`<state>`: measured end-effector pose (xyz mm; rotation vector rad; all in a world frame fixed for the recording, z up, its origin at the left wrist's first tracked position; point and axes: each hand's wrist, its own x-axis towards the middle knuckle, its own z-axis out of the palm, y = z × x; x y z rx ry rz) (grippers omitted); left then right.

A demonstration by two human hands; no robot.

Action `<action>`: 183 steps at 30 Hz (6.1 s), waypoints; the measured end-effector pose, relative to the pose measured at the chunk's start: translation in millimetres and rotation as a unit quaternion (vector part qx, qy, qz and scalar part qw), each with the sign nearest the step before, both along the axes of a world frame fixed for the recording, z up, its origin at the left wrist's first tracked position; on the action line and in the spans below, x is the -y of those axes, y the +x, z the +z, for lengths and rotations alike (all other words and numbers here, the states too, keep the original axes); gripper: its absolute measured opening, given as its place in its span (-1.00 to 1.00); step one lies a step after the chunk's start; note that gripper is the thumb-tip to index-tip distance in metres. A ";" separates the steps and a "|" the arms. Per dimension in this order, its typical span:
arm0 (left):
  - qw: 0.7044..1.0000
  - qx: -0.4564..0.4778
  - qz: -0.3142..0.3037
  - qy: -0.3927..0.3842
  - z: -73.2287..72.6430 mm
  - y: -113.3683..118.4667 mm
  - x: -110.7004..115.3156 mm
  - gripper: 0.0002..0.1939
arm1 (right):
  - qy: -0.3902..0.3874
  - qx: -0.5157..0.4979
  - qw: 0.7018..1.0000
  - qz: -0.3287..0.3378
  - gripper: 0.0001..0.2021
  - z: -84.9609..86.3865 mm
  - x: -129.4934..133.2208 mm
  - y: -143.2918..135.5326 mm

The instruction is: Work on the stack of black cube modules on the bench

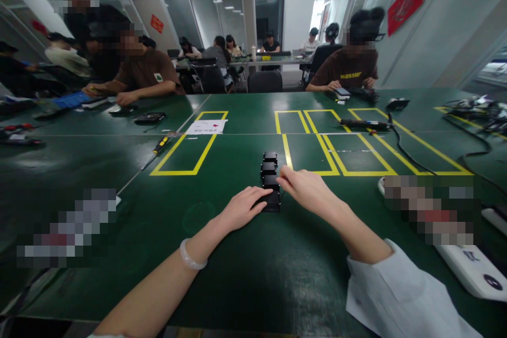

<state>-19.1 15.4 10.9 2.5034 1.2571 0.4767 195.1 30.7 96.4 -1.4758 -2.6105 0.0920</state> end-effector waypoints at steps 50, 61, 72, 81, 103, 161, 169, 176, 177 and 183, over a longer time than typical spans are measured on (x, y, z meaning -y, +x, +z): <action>1.000 -0.002 0.001 0.005 -3.3 -1.6 -1.2 -0.61 | 0.027 0.005 1.000 0.011 -0.74 -3.3 3.2 -2.1; 1.000 -0.003 -0.002 -0.002 -2.2 -1.4 -1.9 -0.61 | 0.023 0.022 0.999 0.004 -0.78 -0.9 3.6 -1.5; 1.000 -0.004 -0.001 -0.004 0.6 -2.3 -2.2 -0.61 | 0.022 0.063 0.998 -0.021 -0.66 2.3 2.3 -7.1; 1.000 0.002 -0.002 -0.006 0.1 -1.9 -4.0 -0.61 | 0.018 0.026 0.999 -0.014 -0.77 0.9 1.8 -4.7; 1.000 -0.001 -0.002 -0.001 1.0 0.3 -1.1 -0.61 | 0.013 0.057 0.998 -0.001 -0.72 3.7 6.8 -3.1; 1.000 0.003 0.005 -0.002 -3.8 -0.4 -2.9 -0.61 | 0.017 0.001 1.000 0.018 -0.78 -6.0 3.4 -5.8; 1.000 0.000 0.003 -0.001 -3.6 -0.3 -3.3 -0.61 | 0.027 -0.001 1.000 0.009 -0.77 -3.4 6.0 -3.8; 1.000 -0.002 0.005 -0.004 -1.9 0.2 -2.1 -0.61 | 0.014 0.006 1.000 0.010 -0.79 -0.5 6.7 -3.6; 1.000 -0.001 0.006 -0.004 -1.8 0.3 -1.8 -0.61 | 0.013 -0.003 1.000 0.013 -0.80 -0.7 7.3 -3.5; 1.000 0.002 0.005 0.002 -4.4 -0.3 -2.4 -0.62 | 0.026 0.006 1.000 0.013 -0.76 -2.3 8.0 -4.2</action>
